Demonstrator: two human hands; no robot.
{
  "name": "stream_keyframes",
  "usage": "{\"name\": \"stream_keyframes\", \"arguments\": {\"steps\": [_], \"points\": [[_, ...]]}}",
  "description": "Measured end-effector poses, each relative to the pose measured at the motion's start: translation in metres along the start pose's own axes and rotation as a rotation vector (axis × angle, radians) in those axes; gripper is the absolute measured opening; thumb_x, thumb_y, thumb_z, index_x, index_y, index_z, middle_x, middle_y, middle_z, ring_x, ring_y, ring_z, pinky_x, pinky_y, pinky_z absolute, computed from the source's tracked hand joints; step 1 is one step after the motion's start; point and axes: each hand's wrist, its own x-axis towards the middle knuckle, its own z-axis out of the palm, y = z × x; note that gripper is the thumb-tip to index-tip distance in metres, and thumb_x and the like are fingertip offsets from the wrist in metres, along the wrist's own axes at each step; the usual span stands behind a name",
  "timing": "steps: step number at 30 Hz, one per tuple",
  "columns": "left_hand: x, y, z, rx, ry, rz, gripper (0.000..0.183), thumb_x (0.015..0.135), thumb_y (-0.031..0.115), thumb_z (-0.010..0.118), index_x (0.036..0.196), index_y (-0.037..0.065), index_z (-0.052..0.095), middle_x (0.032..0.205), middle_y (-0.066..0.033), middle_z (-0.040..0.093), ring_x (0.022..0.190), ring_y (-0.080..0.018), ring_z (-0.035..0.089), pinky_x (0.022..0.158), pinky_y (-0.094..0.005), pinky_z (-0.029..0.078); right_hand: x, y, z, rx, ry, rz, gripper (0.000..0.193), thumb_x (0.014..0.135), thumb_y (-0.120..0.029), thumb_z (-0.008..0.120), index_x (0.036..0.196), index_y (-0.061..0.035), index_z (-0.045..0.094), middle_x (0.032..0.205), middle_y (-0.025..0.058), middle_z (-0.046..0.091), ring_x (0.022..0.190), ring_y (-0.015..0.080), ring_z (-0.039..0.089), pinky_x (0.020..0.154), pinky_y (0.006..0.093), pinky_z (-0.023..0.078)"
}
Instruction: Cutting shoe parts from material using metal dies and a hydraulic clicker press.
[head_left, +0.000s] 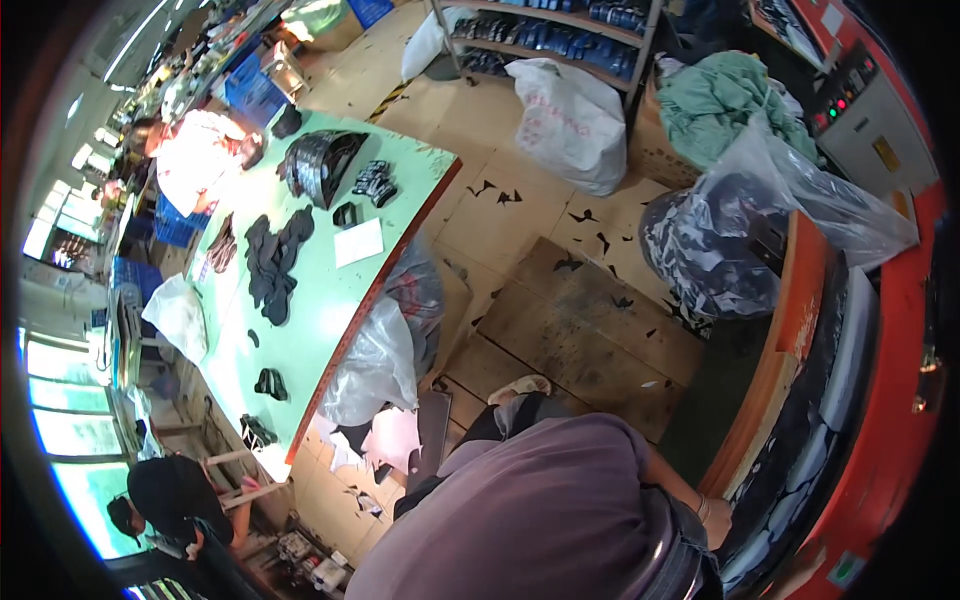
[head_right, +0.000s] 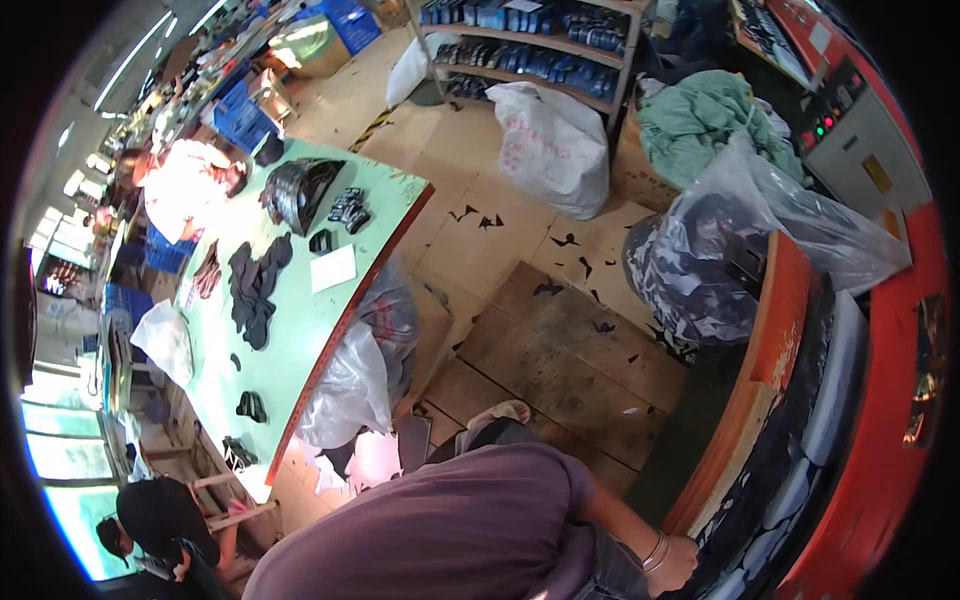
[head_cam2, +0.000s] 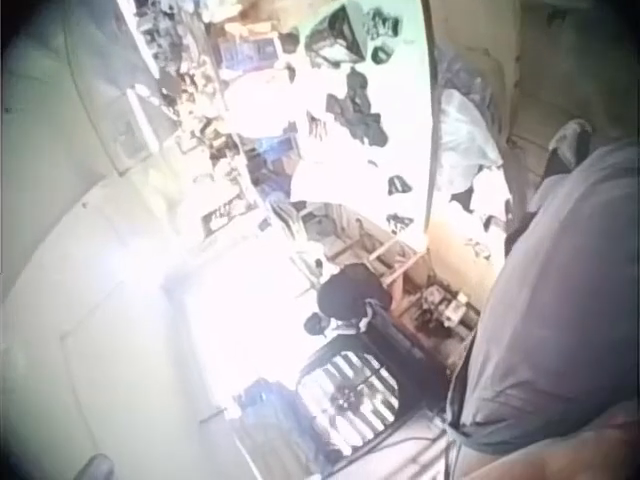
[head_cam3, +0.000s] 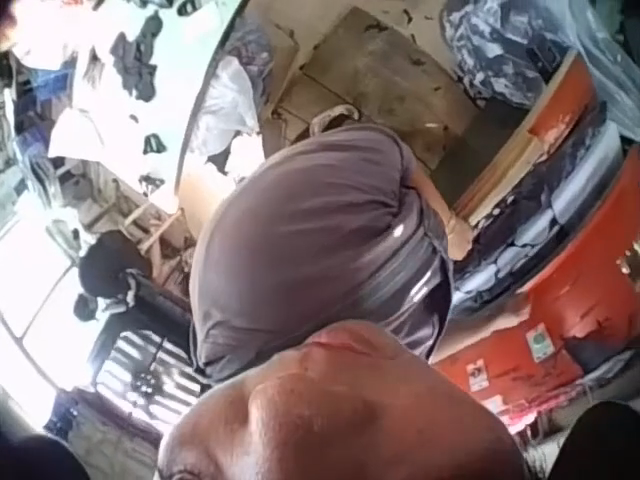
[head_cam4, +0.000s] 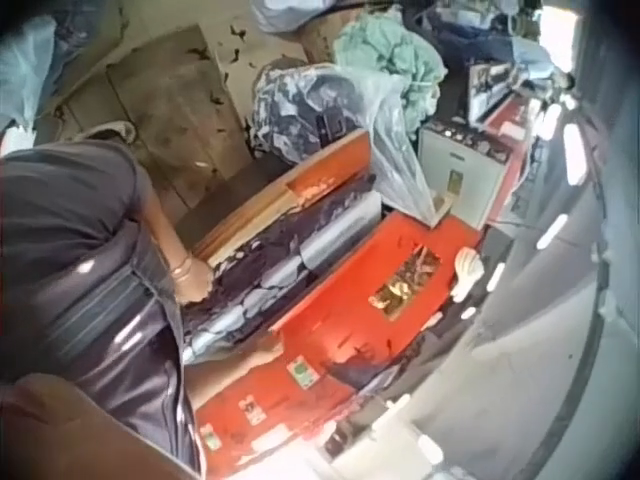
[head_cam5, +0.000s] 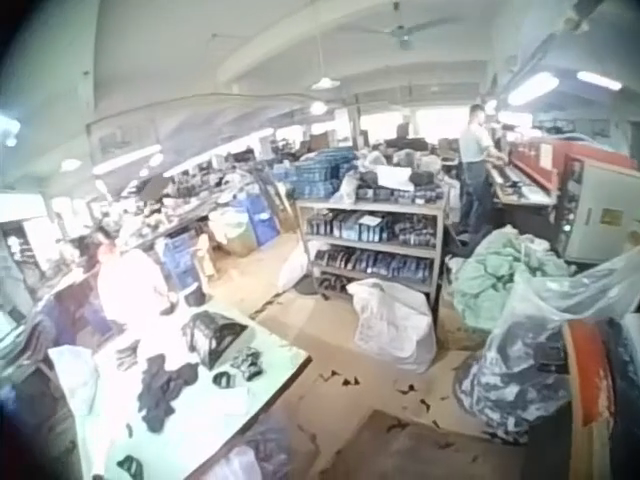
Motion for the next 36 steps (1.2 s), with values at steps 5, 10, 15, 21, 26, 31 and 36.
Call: {"name": "stream_keyframes", "arguments": {"steps": [5,10,15,21,26,31,36], "points": [[-0.052,0.008,-0.043,-0.045,-0.051,0.044,0.027,0.090,0.023,0.052,0.102,0.007,0.071,0.101,-0.0118,0.070,0.096,-0.0278,0.067,0.076,-0.0391,0.055,-0.017,-0.040,0.004,-0.327,-0.311,0.011,0.043,0.096,-0.028,0.052,0.125,0.0044,0.056,0.120,0.0281,0.058,0.110,0.0417,0.055,0.096,0.0457,0.044],[-0.074,0.006,-0.026,0.028,-0.031,0.099,0.027,0.091,0.024,0.050,0.097,0.008,0.071,0.098,-0.0120,0.070,0.091,-0.0265,0.068,0.067,-0.0409,0.056,-0.024,-0.005,0.025,-0.263,-0.561,0.185,0.040,0.096,-0.021,0.050,0.129,0.0013,0.054,0.127,0.0247,0.056,0.118,0.0402,0.052,0.102,0.0402,0.040],[-0.111,0.009,-0.026,0.023,0.011,0.145,0.027,0.090,0.023,0.049,0.093,0.008,0.071,0.095,-0.0129,0.070,0.084,-0.0286,0.069,0.065,-0.0407,0.056,-0.025,0.015,0.042,-0.064,-0.620,0.147,0.042,0.093,-0.028,0.053,0.125,-0.0016,0.057,0.119,0.0205,0.059,0.109,0.0376,0.055,0.095,0.0447,0.042],[-0.128,0.010,-0.016,-0.166,0.202,0.049,0.022,0.073,0.028,0.059,0.073,0.011,0.073,0.072,-0.0074,0.069,0.072,-0.0272,0.068,0.059,-0.0420,0.055,-0.043,0.040,0.063,-0.149,-0.489,0.000,0.038,0.095,-0.024,0.046,0.114,0.0063,0.060,0.105,0.0258,0.061,0.098,0.0379,0.059,0.086,0.0423,0.045],[-0.159,-0.026,-0.060,-0.321,0.114,-0.043,0.014,0.066,0.026,0.060,0.060,0.015,0.067,0.065,-0.0058,0.064,0.069,-0.0240,0.065,0.058,-0.0415,0.051,-0.022,0.034,0.086,-0.188,-0.176,0.245,0.039,0.094,-0.019,0.039,0.126,-0.0059,0.056,0.123,0.0234,0.058,0.111,0.0370,0.058,0.093,0.0441,0.048],[-0.129,-0.094,-0.098,-0.592,0.171,-0.197,0.012,0.079,0.018,0.065,0.074,0.008,0.066,0.077,-0.0086,0.062,0.078,-0.0289,0.058,0.070,-0.0396,0.048,-0.034,0.017,0.102,-0.061,0.009,0.985,0.029,0.083,-0.017,0.050,0.103,0.0025,0.060,0.079,0.0244,0.065,0.070,0.0364,0.067,0.061,0.0470,0.054],[-0.006,-0.127,-0.095,-0.540,0.112,0.026,0.016,0.080,0.014,0.064,0.092,0.003,0.066,0.088,-0.0121,0.065,0.083,-0.0315,0.058,0.075,-0.0391,0.047,-0.108,0.019,0.086,0.283,0.179,1.472,0.017,0.082,-0.007,0.052,0.079,0.0072,0.061,0.064,0.0155,0.060,0.045,0.0269,0.060,0.039,0.0386,0.052]]}}
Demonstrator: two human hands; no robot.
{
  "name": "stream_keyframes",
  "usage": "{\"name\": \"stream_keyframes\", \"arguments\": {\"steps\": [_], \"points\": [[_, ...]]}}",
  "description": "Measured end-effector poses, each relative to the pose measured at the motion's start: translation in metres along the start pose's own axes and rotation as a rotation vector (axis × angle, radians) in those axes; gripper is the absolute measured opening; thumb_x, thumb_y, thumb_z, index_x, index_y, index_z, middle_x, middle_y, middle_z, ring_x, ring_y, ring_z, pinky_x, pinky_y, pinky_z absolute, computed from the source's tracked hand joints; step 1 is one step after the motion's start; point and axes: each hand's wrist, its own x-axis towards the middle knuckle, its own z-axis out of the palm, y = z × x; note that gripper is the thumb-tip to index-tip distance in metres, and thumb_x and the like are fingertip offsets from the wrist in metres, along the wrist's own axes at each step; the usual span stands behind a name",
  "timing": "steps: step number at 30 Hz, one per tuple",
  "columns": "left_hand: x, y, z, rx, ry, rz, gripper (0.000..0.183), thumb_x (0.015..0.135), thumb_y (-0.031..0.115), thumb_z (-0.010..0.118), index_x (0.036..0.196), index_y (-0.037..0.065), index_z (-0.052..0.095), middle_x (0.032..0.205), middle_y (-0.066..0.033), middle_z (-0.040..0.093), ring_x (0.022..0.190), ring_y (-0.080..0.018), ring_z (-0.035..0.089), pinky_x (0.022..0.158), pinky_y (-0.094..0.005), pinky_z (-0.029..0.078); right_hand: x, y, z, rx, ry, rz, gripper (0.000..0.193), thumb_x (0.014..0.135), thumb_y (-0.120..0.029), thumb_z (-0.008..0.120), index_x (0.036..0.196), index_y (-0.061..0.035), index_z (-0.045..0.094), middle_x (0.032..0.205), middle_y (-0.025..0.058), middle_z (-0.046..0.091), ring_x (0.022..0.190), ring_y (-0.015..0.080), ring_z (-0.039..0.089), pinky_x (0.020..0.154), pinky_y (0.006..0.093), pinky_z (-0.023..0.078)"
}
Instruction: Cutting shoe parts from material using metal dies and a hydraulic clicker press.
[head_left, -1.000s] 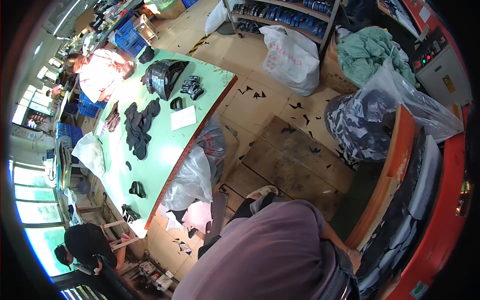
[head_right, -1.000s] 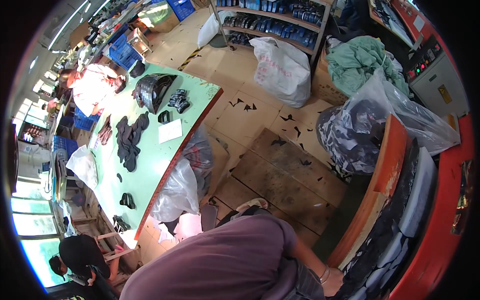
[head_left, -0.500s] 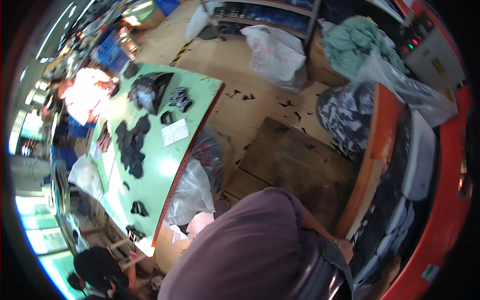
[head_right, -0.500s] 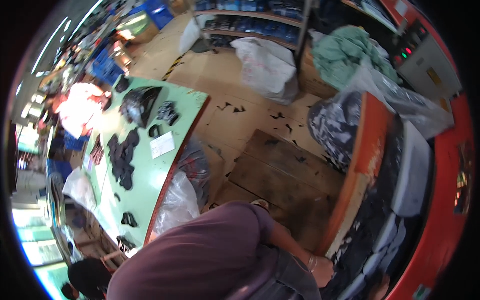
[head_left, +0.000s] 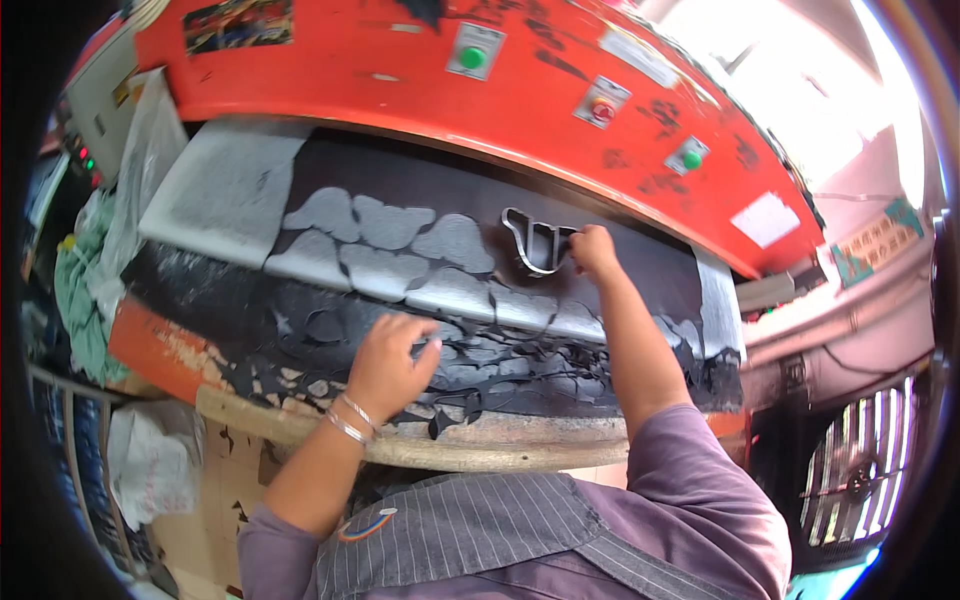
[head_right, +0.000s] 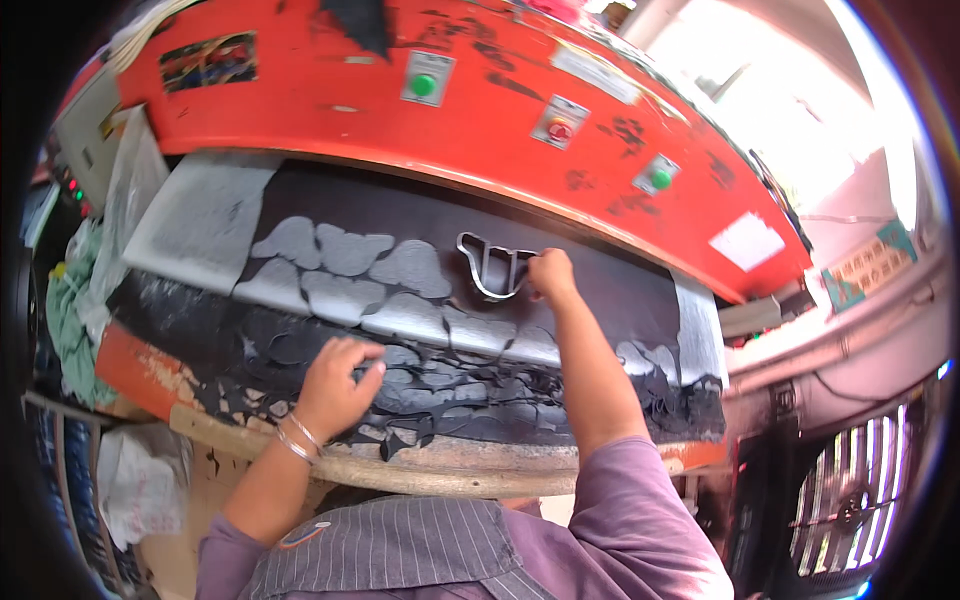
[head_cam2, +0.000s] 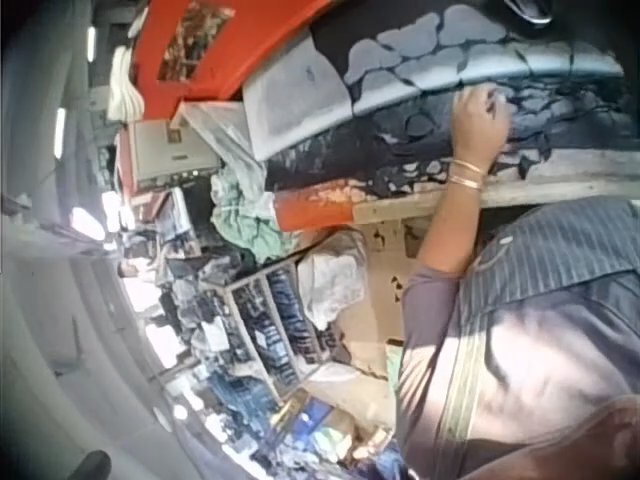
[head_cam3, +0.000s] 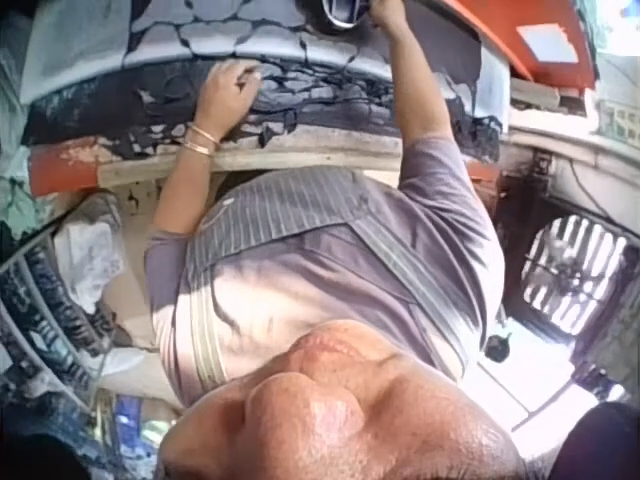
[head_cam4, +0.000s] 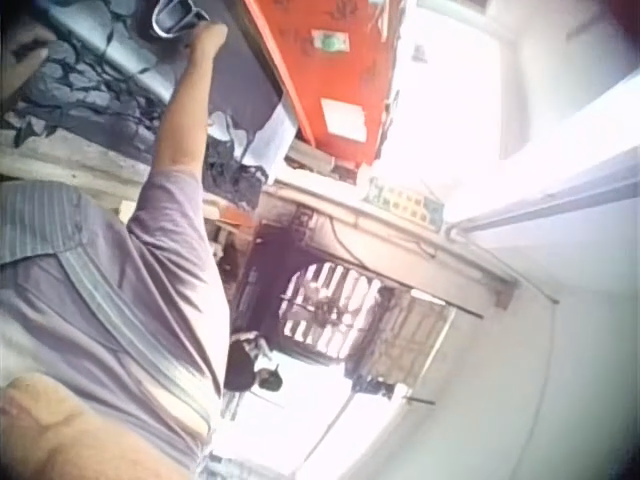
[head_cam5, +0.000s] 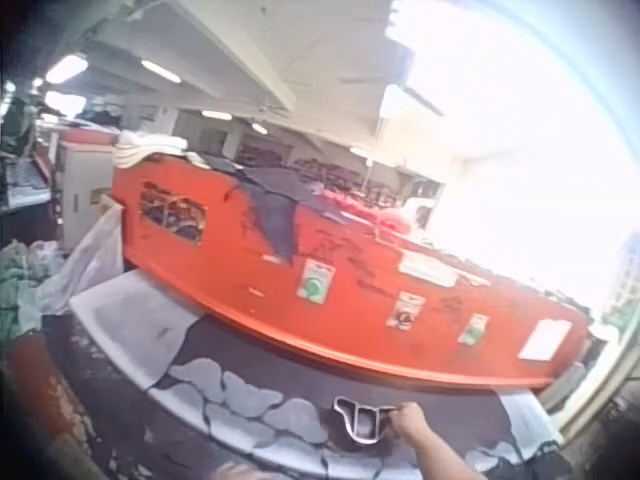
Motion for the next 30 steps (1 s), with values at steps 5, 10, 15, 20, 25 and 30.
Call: {"name": "stream_keyframes", "arguments": {"steps": [5,10,15,20,25,30], "points": [[0.094,-0.030,0.053,-0.058,-0.149,-0.128,0.039,0.082,0.017,0.059,0.118,0.003,0.055,0.105,-0.0115,0.066,0.097,-0.0315,0.060,0.087,-0.0428,0.045,-0.010,0.000,0.017,0.101,-0.046,0.111,0.030,0.085,-0.017,0.057,0.098,0.0087,0.063,0.082,0.0276,0.066,0.065,0.0351,0.069,0.057,0.0439,0.056],[0.127,-0.069,0.097,0.092,-0.124,-0.163,0.060,0.083,0.012,0.053,0.138,0.001,0.035,0.125,-0.0123,0.060,0.118,-0.0296,0.053,0.105,-0.0436,0.032,-0.049,0.008,0.023,-0.072,0.043,-0.294,0.076,0.079,-0.047,0.071,0.136,-0.0039,0.044,0.124,0.0327,0.051,0.124,0.0442,0.045,0.100,0.0494,0.039],[0.134,-0.068,0.117,0.286,-0.153,-0.085,0.069,0.082,0.011,0.050,0.144,-0.005,0.023,0.136,-0.0130,0.052,0.132,-0.0261,0.042,0.115,-0.0426,0.020,-0.064,0.021,0.050,-0.170,0.158,-0.517,0.089,0.059,-0.048,0.085,0.130,-0.0095,0.047,0.135,0.0312,0.041,0.133,0.0456,0.032,0.109,0.0510,0.024],[0.137,-0.063,0.112,0.235,-0.199,-0.092,0.071,0.079,0.011,0.049,0.143,-0.008,0.023,0.137,-0.0129,0.052,0.133,-0.0234,0.041,0.116,-0.0433,0.019,-0.060,0.024,0.048,-0.146,0.188,-0.570,0.069,0.056,-0.044,0.087,0.106,-0.0077,0.056,0.128,0.0299,0.048,0.131,0.0453,0.036,0.107,0.0513,0.027],[0.131,-0.069,0.113,0.152,-0.219,-0.095,0.071,0.078,0.011,0.050,0.142,-0.009,0.025,0.132,-0.0129,0.056,0.130,-0.0238,0.045,0.115,-0.0431,0.019,-0.061,0.033,0.047,-0.128,0.202,-0.623,0.064,0.054,-0.045,0.088,0.096,-0.0074,0.058,0.121,0.0286,0.053,0.127,0.0451,0.041,0.104,0.0512,0.031],[0.131,-0.065,0.110,0.200,-0.223,-0.045,0.073,0.078,0.012,0.051,0.142,-0.010,0.024,0.128,-0.0128,0.059,0.127,-0.0240,0.048,0.115,-0.0427,0.021,-0.061,0.034,0.045,-0.189,0.220,-0.667,0.064,0.055,-0.050,0.085,0.095,-0.0073,0.057,0.122,0.0299,0.052,0.126,0.0466,0.040,0.104,0.0521,0.032]]}}
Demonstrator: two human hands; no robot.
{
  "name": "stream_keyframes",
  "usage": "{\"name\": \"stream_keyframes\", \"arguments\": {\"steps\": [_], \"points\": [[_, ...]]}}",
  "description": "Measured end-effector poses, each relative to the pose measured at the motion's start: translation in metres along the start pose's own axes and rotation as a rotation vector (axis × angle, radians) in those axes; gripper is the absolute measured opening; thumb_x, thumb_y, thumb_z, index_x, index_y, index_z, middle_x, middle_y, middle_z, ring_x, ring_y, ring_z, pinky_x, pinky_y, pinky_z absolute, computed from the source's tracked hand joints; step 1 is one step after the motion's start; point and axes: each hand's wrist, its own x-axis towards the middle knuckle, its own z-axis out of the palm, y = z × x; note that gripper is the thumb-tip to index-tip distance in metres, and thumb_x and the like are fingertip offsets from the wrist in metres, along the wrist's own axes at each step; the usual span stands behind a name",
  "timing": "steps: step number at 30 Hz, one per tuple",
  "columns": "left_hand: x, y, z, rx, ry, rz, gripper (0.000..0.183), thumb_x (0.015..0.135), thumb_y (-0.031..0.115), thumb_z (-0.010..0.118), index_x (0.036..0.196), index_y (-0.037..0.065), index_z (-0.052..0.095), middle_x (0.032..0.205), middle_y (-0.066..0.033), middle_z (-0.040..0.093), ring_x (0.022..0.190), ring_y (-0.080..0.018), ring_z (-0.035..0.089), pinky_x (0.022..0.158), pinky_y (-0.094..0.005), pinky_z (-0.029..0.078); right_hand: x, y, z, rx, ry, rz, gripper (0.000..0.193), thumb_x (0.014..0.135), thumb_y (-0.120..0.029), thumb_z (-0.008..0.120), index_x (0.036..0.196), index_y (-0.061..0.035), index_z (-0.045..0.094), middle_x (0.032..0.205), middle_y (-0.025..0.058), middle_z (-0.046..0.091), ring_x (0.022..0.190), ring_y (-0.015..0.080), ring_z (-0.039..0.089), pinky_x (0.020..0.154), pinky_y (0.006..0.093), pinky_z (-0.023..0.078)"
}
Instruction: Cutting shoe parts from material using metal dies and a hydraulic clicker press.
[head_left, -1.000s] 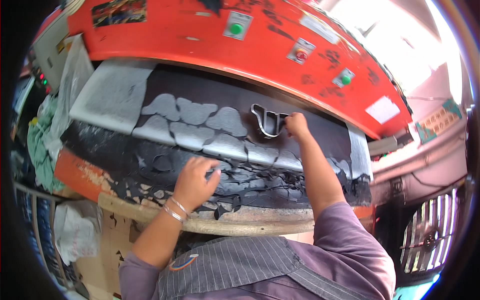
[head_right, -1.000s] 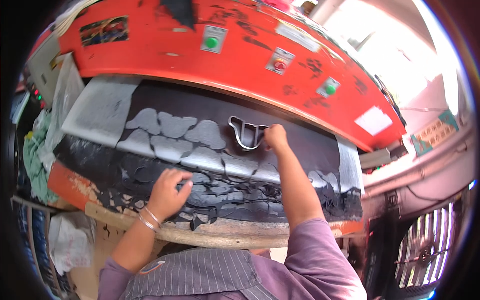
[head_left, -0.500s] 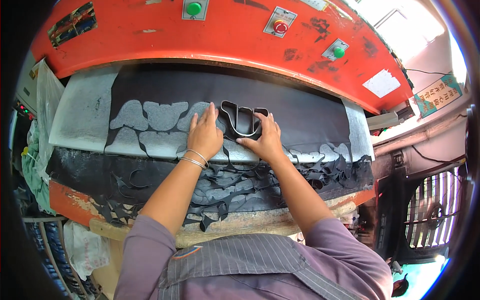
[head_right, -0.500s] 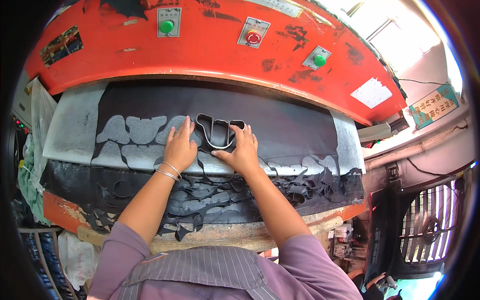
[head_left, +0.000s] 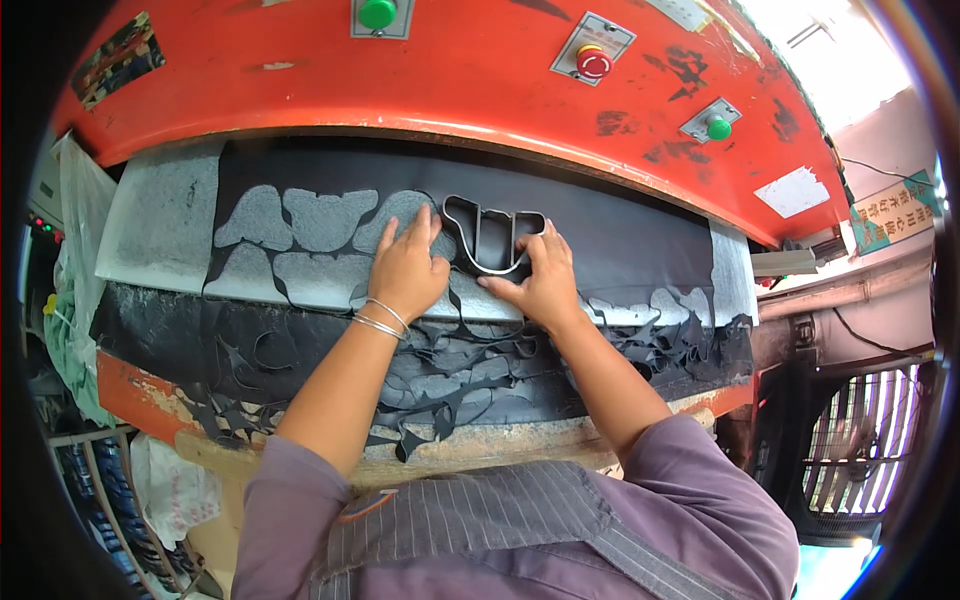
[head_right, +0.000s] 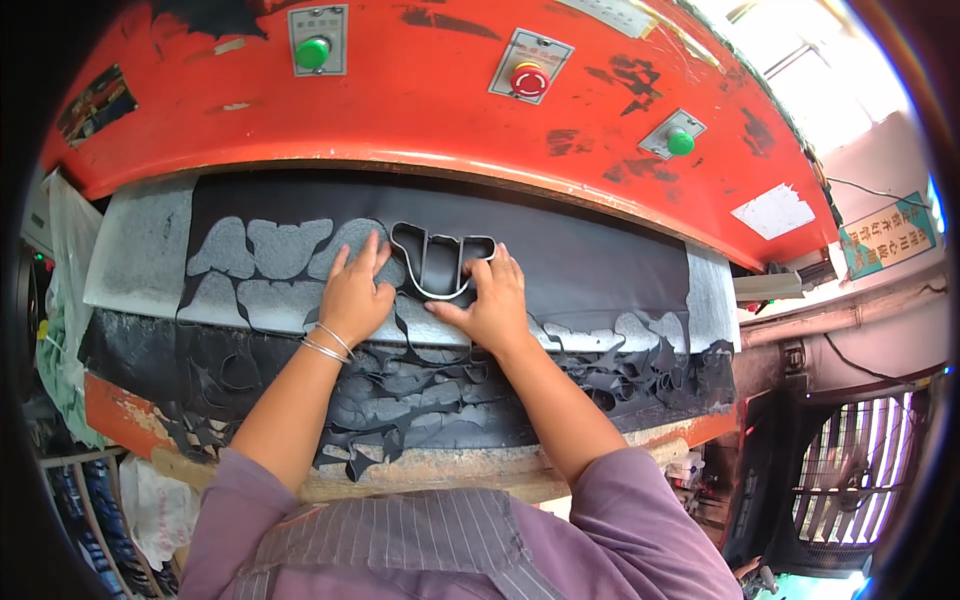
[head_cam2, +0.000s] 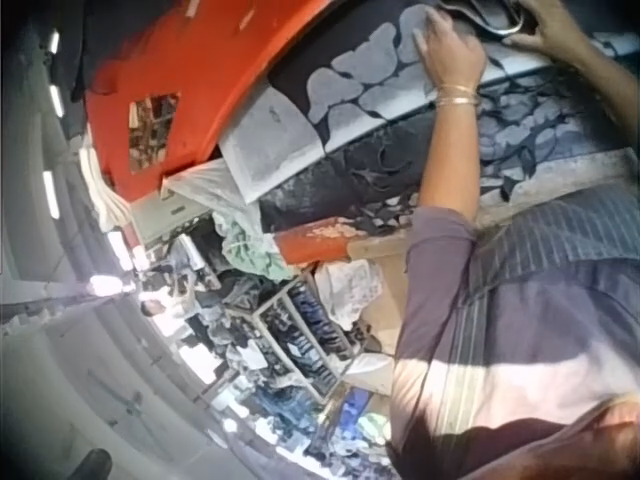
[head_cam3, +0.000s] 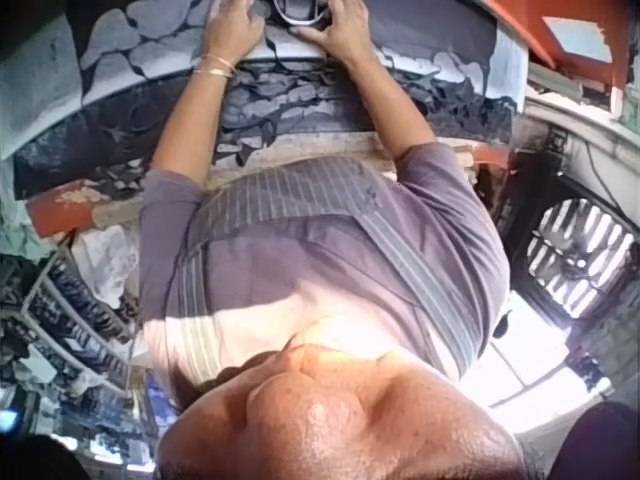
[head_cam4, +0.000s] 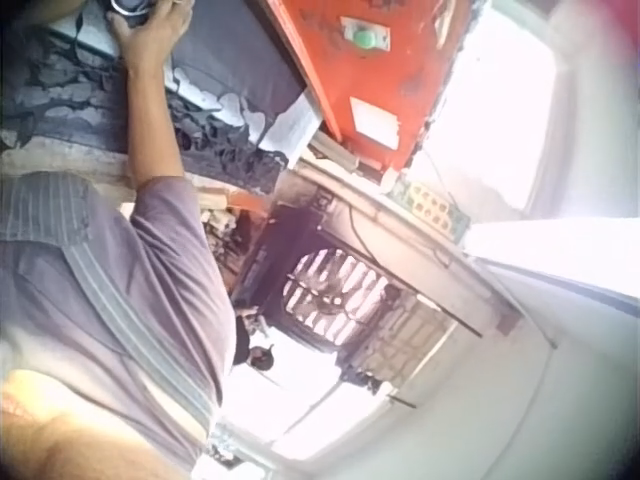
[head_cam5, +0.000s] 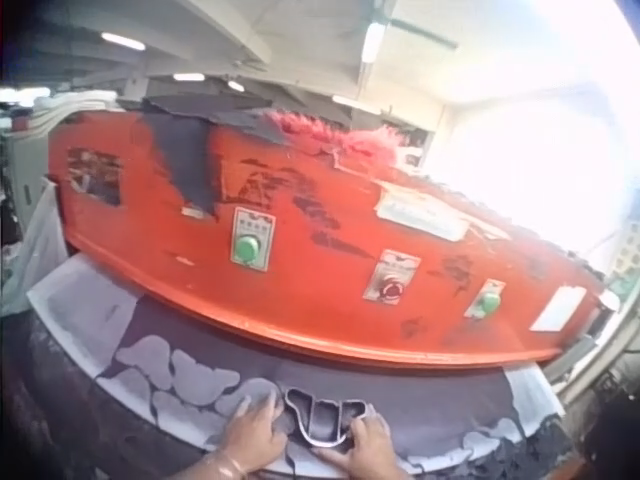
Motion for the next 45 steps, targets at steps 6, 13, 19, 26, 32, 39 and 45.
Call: {"name": "stream_keyframes", "arguments": {"steps": [6,13,19,26,32,39,45], "points": [[-0.003,-0.002,-0.018,-0.185,0.065,-0.132,0.068,0.079,0.009,0.054,0.141,-0.007,0.030,0.130,-0.0173,0.057,0.123,-0.0312,0.051,0.112,-0.0411,0.028,0.010,-0.011,-0.024,0.102,-0.071,0.093,0.097,0.061,-0.052,0.082,0.136,-0.0036,0.043,0.133,0.0325,0.044,0.131,0.0467,0.035,0.109,0.0515,0.028],[0.040,0.076,-0.145,0.062,0.869,0.311,0.010,0.090,0.011,0.056,0.084,0.005,0.061,0.078,-0.0088,0.060,0.072,-0.0267,0.053,0.069,-0.0386,0.043,0.102,0.039,-0.174,0.115,1.031,0.096,0.057,0.097,-0.037,0.047,0.139,0.0002,0.036,0.148,0.0238,0.026,0.138,0.0359,0.025,0.112,0.0484,0.018],[0.067,0.082,-0.196,0.100,0.574,0.206,0.025,0.092,0.015,0.053,0.072,0.001,0.047,0.071,-0.0164,0.051,0.069,-0.0353,0.050,0.063,-0.0439,0.039,0.123,0.050,-0.179,-0.177,0.970,0.326,0.063,0.098,-0.040,0.044,0.144,-0.0023,0.027,0.154,0.0245,0.009,0.143,0.0393,0.008,0.113,0.0518,0.012],[-0.090,0.100,-0.132,-0.100,-0.207,-0.049,0.027,0.088,0.024,0.057,0.071,0.004,0.057,0.073,-0.0163,0.056,0.071,-0.0355,0.056,0.065,-0.0434,0.046,-0.036,-0.065,-0.136,0.126,-0.468,-0.297,0.057,0.073,-0.042,0.076,0.118,-0.0093,0.061,0.115,0.0162,0.062,0.104,0.0308,0.058,0.090,0.0429,0.042],[-0.172,0.121,-0.097,0.014,-0.180,0.018,0.020,0.085,0.023,0.060,0.081,0.006,0.069,0.079,-0.0094,0.064,0.079,-0.0303,0.059,0.075,-0.0400,0.048,-0.113,-0.127,-0.094,0.155,-0.572,-0.383,0.043,0.063,-0.028,0.079,0.093,-0.0044,0.062,0.091,0.0096,0.061,0.089,0.0274,0.059,0.079,0.0384,0.048],[-0.174,0.114,-0.073,0.163,0.035,0.017,0.011,0.075,0.016,0.061,0.070,0.006,0.063,0.074,-0.0093,0.058,0.078,-0.0302,0.054,0.070,-0.0422,0.043,-0.100,-0.118,-0.086,0.152,-0.596,-0.458,0.035,0.064,-0.026,0.075,0.086,-0.0042,0.059,0.088,0.0098,0.059,0.085,0.0284,0.061,0.067,0.0378,0.052],[-0.191,0.083,-0.055,0.087,-0.115,0.054,0.014,0.071,0.018,0.065,0.066,0.006,0.068,0.069,-0.0087,0.062,0.069,-0.0286,0.057,0.064,-0.0390,0.047,0.025,-0.070,-0.059,-0.156,-0.524,-0.697,0.016,0.082,-0.022,0.058,0.083,-0.0094,0.066,0.085,0.0100,0.065,0.080,0.0319,0.066,0.068,0.0434,0.053]]}}
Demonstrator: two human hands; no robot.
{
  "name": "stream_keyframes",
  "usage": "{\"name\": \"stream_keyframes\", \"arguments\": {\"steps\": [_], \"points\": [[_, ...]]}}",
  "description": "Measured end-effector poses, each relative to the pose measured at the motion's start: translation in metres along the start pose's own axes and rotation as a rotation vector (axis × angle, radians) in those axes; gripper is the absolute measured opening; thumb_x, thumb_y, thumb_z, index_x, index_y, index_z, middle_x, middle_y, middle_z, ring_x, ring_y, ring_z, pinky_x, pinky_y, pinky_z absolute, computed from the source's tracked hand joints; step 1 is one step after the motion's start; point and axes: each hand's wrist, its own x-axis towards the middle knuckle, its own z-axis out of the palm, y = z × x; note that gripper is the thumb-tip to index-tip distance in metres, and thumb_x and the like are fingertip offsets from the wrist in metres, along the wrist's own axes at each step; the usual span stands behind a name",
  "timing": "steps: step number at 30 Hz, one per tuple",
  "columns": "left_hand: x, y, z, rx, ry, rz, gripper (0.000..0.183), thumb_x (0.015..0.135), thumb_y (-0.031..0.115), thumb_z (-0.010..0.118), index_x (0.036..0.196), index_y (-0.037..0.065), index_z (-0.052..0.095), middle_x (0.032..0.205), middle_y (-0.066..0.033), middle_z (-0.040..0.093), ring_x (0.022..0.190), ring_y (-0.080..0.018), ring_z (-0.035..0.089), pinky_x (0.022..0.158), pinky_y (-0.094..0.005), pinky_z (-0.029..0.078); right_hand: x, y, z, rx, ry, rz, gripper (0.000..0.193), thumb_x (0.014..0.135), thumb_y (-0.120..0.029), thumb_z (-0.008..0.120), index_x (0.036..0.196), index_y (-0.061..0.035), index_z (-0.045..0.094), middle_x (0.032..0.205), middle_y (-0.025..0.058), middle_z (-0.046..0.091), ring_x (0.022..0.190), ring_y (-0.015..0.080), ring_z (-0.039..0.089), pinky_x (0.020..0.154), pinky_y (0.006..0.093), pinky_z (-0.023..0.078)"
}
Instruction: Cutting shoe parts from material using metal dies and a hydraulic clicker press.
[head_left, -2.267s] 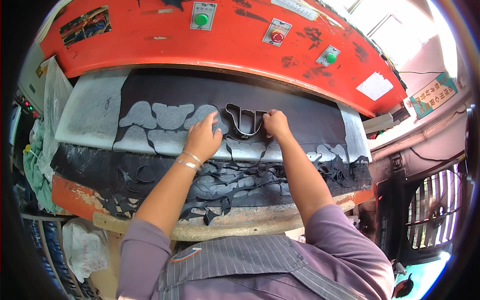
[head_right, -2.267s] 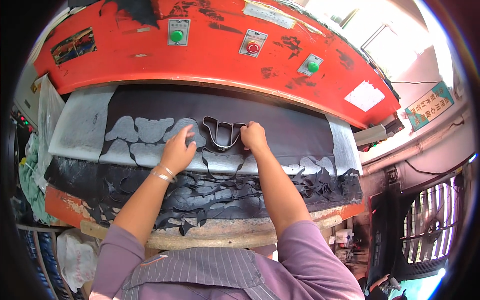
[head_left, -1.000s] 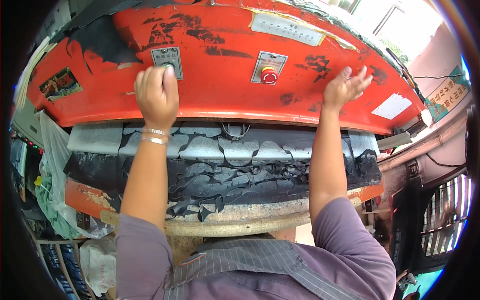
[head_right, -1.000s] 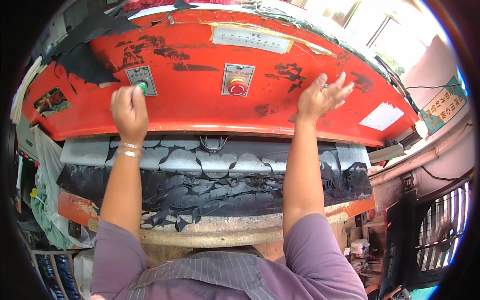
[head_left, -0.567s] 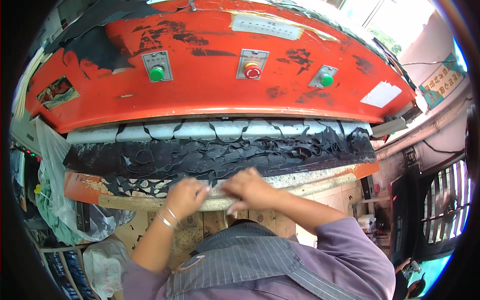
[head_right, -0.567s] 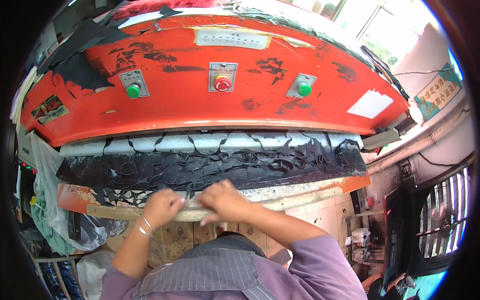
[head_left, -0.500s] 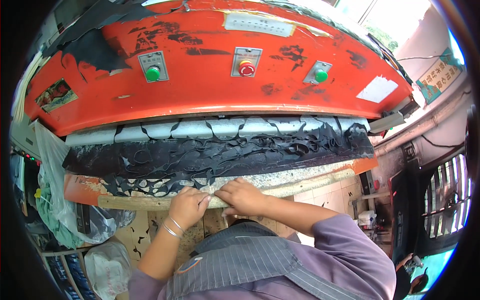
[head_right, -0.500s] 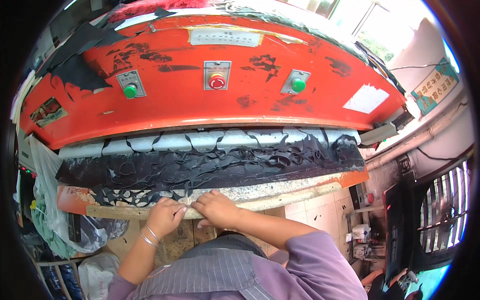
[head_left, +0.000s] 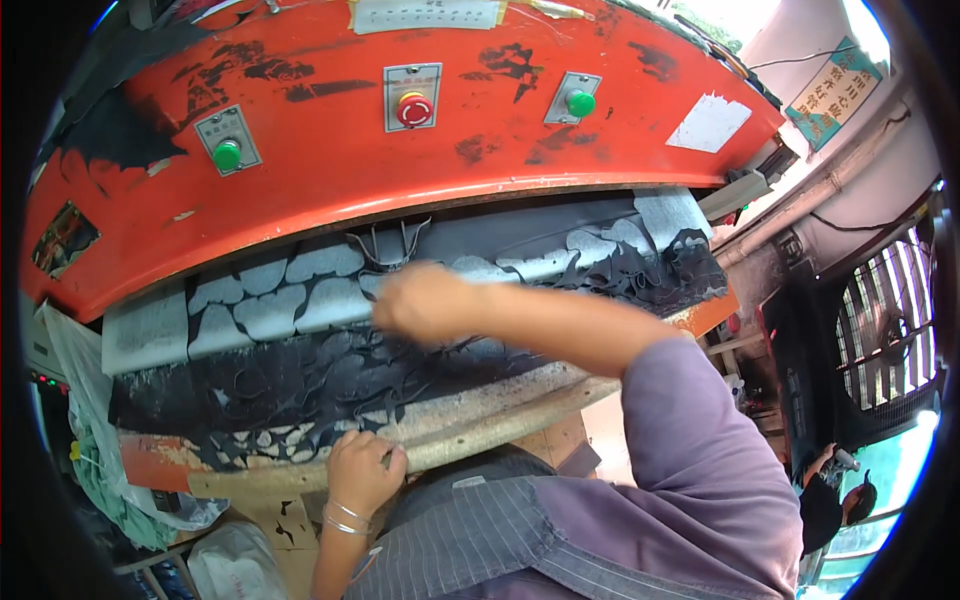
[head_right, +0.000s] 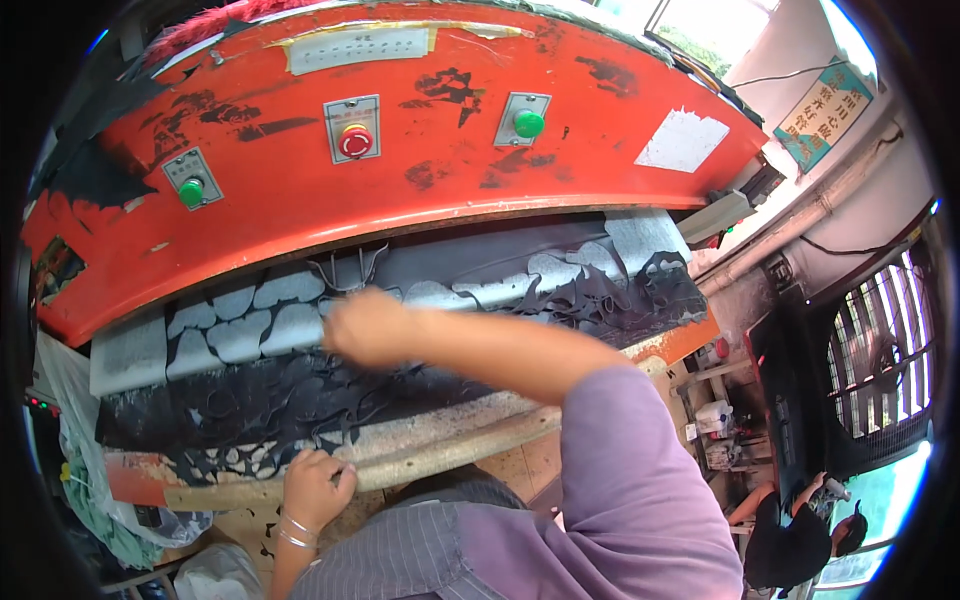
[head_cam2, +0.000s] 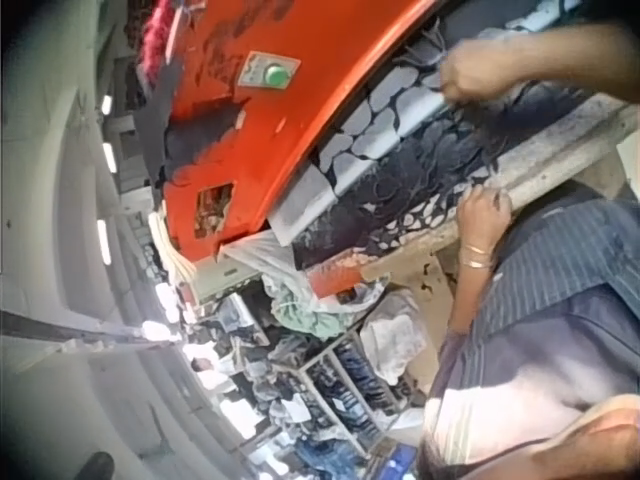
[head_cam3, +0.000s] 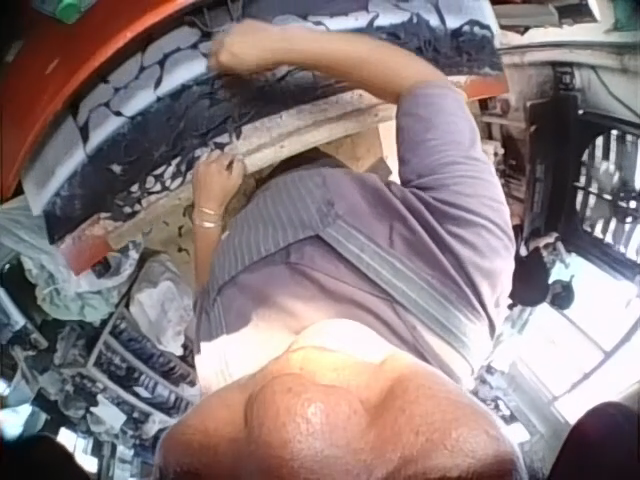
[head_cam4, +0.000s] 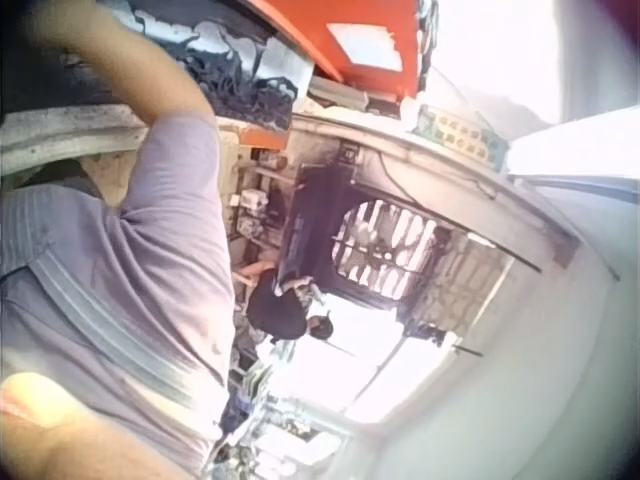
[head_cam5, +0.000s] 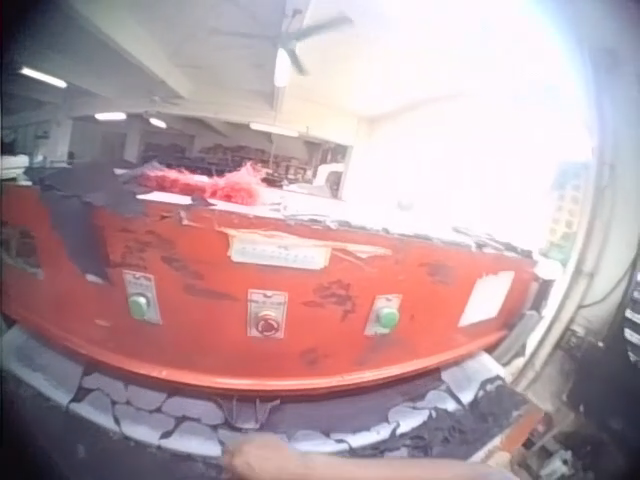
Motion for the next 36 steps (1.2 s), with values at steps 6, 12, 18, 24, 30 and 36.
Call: {"name": "stream_keyframes", "arguments": {"steps": [6,12,18,24,30,36], "points": [[0.030,-0.012,-0.020,-0.217,-0.122,-0.072,0.013,0.078,0.017,0.067,0.071,0.005,0.069,0.070,-0.0104,0.063,0.069,-0.0300,0.058,0.064,-0.0385,0.048,0.091,0.093,0.014,-0.334,-0.238,-0.358,0.026,0.085,-0.021,0.052,0.103,-0.0124,0.068,0.125,0.0081,0.057,0.125,0.0264,0.049,0.098,0.0350,0.045],[0.101,-0.023,-0.034,-0.280,0.041,0.063,0.008,0.080,0.011,0.065,0.081,0.003,0.067,0.078,-0.0123,0.063,0.076,-0.0308,0.059,0.070,-0.0376,0.047,0.078,0.126,-0.003,-0.293,0.074,-0.692,0.020,0.077,-0.021,0.060,0.092,-0.0101,0.068,0.101,0.0054,0.060,0.103,0.0248,0.057,0.084,0.0387,0.049],[0.168,-0.020,-0.009,-0.341,0.095,0.168,0.029,0.081,0.011,0.065,0.108,0.002,0.063,0.101,-0.0148,0.065,0.096,-0.0309,0.061,0.085,-0.0364,0.047,-0.043,0.146,-0.023,-0.140,0.348,0.426,0.033,0.071,-0.032,0.070,0.090,-0.0049,0.064,0.090,0.0127,0.061,0.089,0.0295,0.060,0.073,0.0421,0.051],[0.196,-0.018,0.065,-0.223,0.164,0.122,0.063,0.079,0.014,0.068,0.135,0.000,0.043,0.116,-0.0131,0.064,0.111,-0.0301,0.056,0.099,-0.0414,0.038,-0.089,0.120,0.025,0.421,0.294,1.046,0.039,0.069,-0.035,0.068,0.082,0.0012,0.066,0.086,0.0186,0.064,0.081,0.0358,0.063,0.074,0.0429,0.050],[0.196,-0.012,0.104,-0.080,0.251,0.038,0.069,0.081,0.017,0.068,0.140,-0.002,0.038,0.117,-0.0098,0.066,0.115,-0.0290,0.056,0.106,-0.0419,0.035,-0.113,0.105,0.049,0.445,0.453,0.880,0.046,0.076,-0.041,0.071,0.100,-0.0014,0.068,0.093,0.0173,0.065,0.084,0.0322,0.063,0.074,0.0386,0.051],[0.195,-0.006,0.105,-0.064,0.267,0.004,0.060,0.083,0.015,0.068,0.134,-0.003,0.044,0.114,-0.0108,0.067,0.113,-0.0253,0.058,0.107,-0.0404,0.036,-0.161,0.119,0.072,0.342,0.395,0.578,0.069,0.073,-0.038,0.077,0.131,-0.0107,0.054,0.131,0.0160,0.055,0.125,0.0324,0.044,0.107,0.0445,0.030]]}}
